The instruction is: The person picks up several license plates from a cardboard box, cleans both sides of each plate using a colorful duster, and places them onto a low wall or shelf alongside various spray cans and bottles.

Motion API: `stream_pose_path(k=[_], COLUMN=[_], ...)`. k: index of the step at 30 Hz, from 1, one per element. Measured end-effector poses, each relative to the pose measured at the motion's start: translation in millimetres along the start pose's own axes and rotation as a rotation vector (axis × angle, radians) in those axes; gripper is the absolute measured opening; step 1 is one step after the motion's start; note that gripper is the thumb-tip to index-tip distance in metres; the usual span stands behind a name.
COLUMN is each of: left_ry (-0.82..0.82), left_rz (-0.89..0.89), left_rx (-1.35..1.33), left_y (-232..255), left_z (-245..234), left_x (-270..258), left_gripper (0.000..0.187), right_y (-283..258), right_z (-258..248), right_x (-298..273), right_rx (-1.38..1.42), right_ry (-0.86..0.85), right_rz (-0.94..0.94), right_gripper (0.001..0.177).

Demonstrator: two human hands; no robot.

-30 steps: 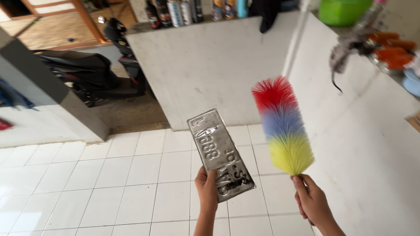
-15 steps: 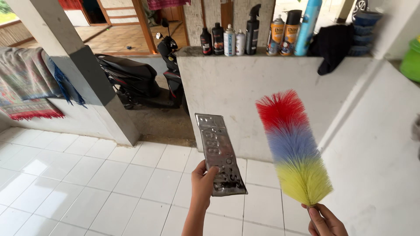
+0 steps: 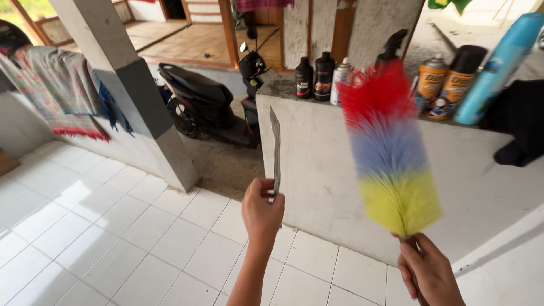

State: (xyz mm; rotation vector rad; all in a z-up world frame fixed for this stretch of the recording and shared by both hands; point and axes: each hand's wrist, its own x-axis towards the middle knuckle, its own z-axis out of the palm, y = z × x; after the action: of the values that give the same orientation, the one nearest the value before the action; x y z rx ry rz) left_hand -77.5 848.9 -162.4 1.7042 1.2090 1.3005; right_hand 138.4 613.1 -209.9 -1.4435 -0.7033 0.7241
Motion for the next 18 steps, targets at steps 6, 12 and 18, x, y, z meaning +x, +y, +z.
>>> stream_pose_path(k=[6, 12, 18], left_ry=[0.185, 0.155, 0.042], left_rz=[0.373, 0.579, 0.701], left_rx=[0.256, 0.391, 0.603], left_y=[-29.3, -73.5, -105.0], left_z=[47.0, 112.8, 186.1], left_x=[94.2, 218.0, 340.5], left_gripper=[0.026, 0.027, 0.016], right_y=[-32.0, -37.1, -54.9], right_z=[41.8, 66.7, 100.8], right_x=[83.0, 150.7, 216.0], right_rx=[-0.079, 0.011, -0.027], right_ry=[-0.028, 0.027, 0.142], right_rz=[0.03, -0.098, -0.037], right_gripper=[0.043, 0.042, 0.045])
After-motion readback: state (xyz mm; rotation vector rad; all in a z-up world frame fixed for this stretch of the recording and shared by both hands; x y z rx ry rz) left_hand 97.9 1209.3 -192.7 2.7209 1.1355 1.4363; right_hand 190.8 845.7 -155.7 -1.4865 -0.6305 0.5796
